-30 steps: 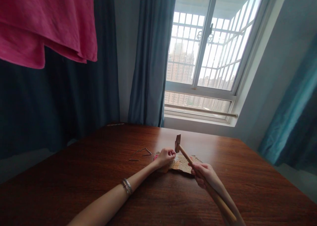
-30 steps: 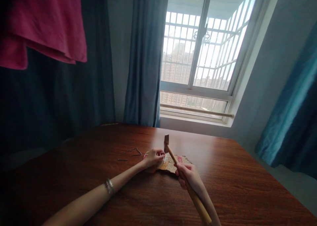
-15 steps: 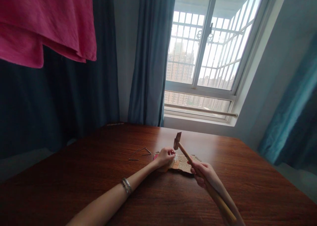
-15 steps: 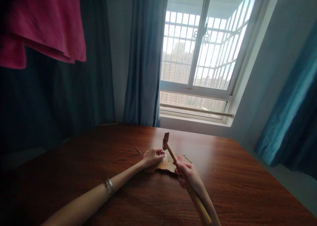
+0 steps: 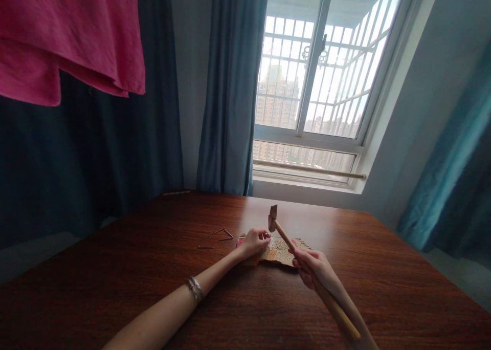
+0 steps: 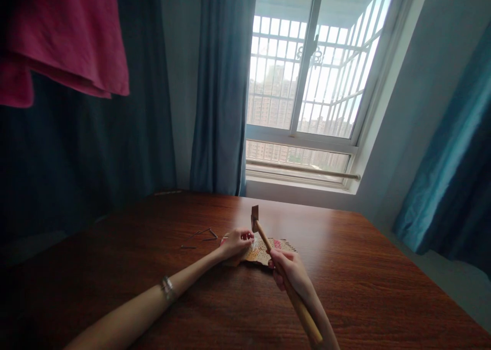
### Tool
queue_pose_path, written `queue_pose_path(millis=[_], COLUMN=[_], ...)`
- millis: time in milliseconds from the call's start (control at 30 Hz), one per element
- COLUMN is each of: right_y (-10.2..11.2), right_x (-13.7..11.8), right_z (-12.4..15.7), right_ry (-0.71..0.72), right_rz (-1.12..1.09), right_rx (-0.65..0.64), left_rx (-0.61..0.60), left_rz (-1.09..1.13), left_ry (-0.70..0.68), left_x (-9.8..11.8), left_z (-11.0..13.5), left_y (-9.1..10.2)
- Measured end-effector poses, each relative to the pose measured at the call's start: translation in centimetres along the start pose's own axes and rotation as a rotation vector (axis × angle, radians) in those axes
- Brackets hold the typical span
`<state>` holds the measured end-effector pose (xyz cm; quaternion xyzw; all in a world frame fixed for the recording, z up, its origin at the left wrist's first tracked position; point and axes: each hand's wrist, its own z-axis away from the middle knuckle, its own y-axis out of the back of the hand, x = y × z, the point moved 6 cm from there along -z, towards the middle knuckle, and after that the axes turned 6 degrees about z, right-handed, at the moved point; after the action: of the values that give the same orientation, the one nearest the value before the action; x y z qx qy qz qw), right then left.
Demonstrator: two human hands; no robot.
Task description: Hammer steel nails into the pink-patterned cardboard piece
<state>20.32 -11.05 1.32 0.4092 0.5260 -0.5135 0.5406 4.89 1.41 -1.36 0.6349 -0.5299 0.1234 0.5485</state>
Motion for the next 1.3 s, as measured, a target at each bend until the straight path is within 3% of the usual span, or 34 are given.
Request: queue_pose_path(millis=[167,367,1300], right_y=[0.32,0.93,0.16], right_x=[-0.21,0.31,0.00], right_z=[-0.06,-0.48,0.02], right_ry=[-0.022,-0.017,0.037], right_rz=[-0.093,-0.054,0.003], right_rx=[0.000,0.031,0.001], left_rx=[-0.004,0.012,0.032], left_rz=[0.038,0.042,-0.041], left_ry=[0.035,0.063,-0.034], left_x=[-0.10,-0.02,-0.32], left_z=[-0.01,-0.01,-0.02], left_y=[0.19,0.43,-0.06])
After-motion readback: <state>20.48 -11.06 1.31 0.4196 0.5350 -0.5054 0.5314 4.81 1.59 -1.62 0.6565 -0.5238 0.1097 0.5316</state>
